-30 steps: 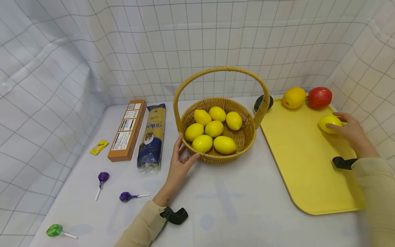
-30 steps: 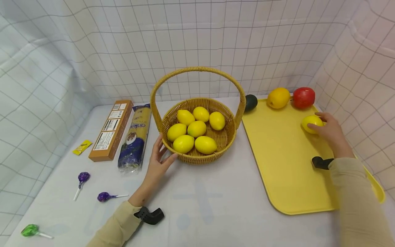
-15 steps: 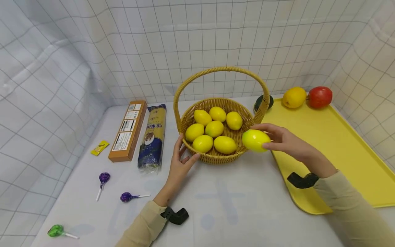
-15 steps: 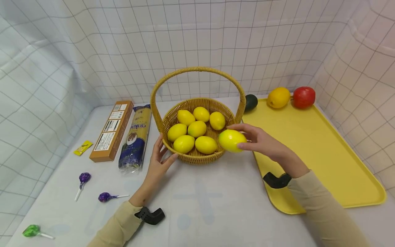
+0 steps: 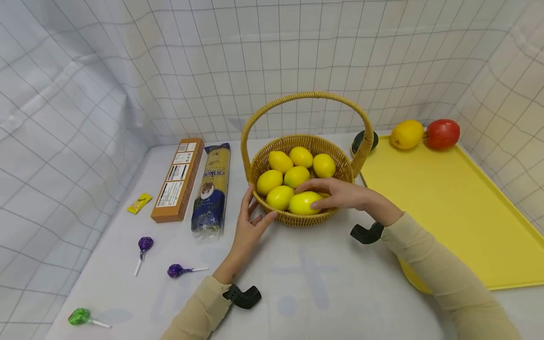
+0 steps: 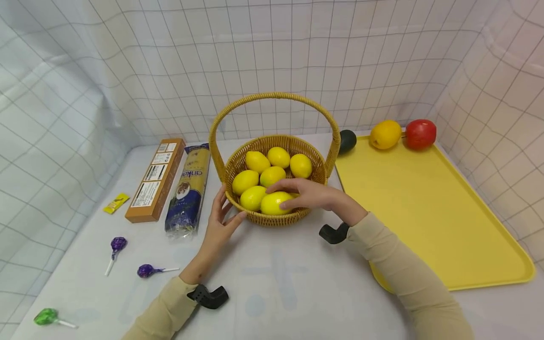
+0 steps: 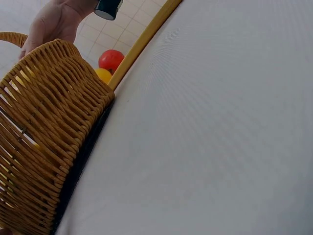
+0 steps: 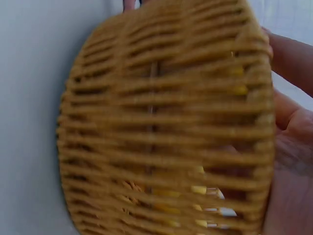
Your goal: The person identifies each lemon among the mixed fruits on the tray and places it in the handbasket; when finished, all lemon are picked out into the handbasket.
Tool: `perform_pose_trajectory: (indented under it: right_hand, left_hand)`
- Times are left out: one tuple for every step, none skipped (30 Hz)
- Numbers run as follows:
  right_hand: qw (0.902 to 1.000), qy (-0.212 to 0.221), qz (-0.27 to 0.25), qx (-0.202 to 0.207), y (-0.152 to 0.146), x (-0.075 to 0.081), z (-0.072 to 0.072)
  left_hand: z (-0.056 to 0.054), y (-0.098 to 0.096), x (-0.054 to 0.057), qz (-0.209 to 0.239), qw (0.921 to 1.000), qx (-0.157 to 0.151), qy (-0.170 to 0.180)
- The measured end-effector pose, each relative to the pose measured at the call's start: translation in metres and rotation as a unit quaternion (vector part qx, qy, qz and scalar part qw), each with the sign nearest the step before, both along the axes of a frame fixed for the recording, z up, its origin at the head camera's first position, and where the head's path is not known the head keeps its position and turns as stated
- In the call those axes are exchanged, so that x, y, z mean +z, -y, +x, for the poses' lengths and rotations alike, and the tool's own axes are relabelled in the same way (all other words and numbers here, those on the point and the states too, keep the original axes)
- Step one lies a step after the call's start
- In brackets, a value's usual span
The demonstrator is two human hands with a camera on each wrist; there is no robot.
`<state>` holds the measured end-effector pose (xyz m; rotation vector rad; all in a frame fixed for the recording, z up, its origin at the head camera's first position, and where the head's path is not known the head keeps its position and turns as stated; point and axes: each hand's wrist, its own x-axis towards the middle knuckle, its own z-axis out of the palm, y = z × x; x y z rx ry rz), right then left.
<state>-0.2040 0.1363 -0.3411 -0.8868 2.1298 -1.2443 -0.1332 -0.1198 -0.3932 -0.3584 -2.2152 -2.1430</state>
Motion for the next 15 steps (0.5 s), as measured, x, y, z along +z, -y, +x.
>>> perform_pose_trajectory:
  right_hand:
    - [1.0, -0.004, 0.008, 0.005, -0.001, 0.0, -0.002]
    - [0.9998, -0.009, 0.016, 0.008, -0.003, 0.0, -0.003]
    - [0.9994, -0.021, 0.026, 0.013, -0.004, 0.0, -0.004]
    - [0.9985, -0.036, 0.038, 0.014, -0.004, 0.0, -0.004]
    - [0.9971, -0.055, 0.05, 0.014, -0.004, 0.0, -0.004]
    - [0.995, -0.075, 0.065, 0.009, -0.005, 0.0, -0.003]
    - [0.9922, -0.097, 0.079, 0.0, -0.005, 0.0, -0.002]
    - [0.9891, -0.116, 0.09, -0.009, -0.005, 0.0, 0.0]
    - [0.9855, -0.135, 0.101, -0.021, -0.006, 0.001, 0.001]
    - [0.9832, -0.143, 0.107, -0.034, -0.007, 0.001, 0.002]
    - [0.9815, -0.15, 0.109, -0.046, -0.009, 0.001, 0.003]
    - [0.9807, -0.153, 0.106, -0.058, -0.012, 0.0, 0.005]
    - [0.9812, -0.154, 0.096, -0.066, -0.015, 0.0, 0.006]
    - [0.9812, -0.156, 0.086, -0.074, -0.019, 0.0, 0.008]
    - [0.9814, -0.156, 0.074, -0.083, -0.024, 0.0, 0.011]
  left_hand:
    - [0.0, 0.0, 0.0, -0.002, 1.0, 0.001, -0.001]
    - [-0.001, 0.0, 0.0, -0.003, 1.0, 0.001, -0.002]
    - [-0.001, 0.0, 0.0, -0.004, 1.0, 0.001, -0.002]
    - [-0.001, 0.0, 0.0, -0.005, 1.0, 0.001, -0.003]
    - [-0.001, 0.0, 0.0, -0.005, 1.0, 0.0, -0.001]
    - [-0.001, 0.0, 0.0, -0.005, 1.0, 0.0, 0.0]
    - [-0.001, 0.0, 0.0, -0.005, 1.0, -0.001, 0.0]
    - [-0.001, 0.0, 0.0, -0.003, 1.0, -0.002, 0.001]
    - [-0.002, 0.0, -0.004, -0.003, 1.0, -0.002, -0.001]
    - [-0.004, 0.001, -0.008, -0.003, 1.0, -0.001, -0.004]
    - [-0.006, 0.001, -0.013, -0.004, 1.0, 0.0, -0.005]
    - [-0.008, 0.002, -0.017, -0.006, 1.0, 0.001, -0.007]
    - [-0.01, 0.003, -0.02, -0.006, 1.0, 0.001, -0.008]
    - [-0.011, 0.004, -0.023, -0.006, 1.0, 0.0, -0.007]
    - [-0.012, 0.004, -0.024, -0.007, 1.0, -0.001, -0.004]
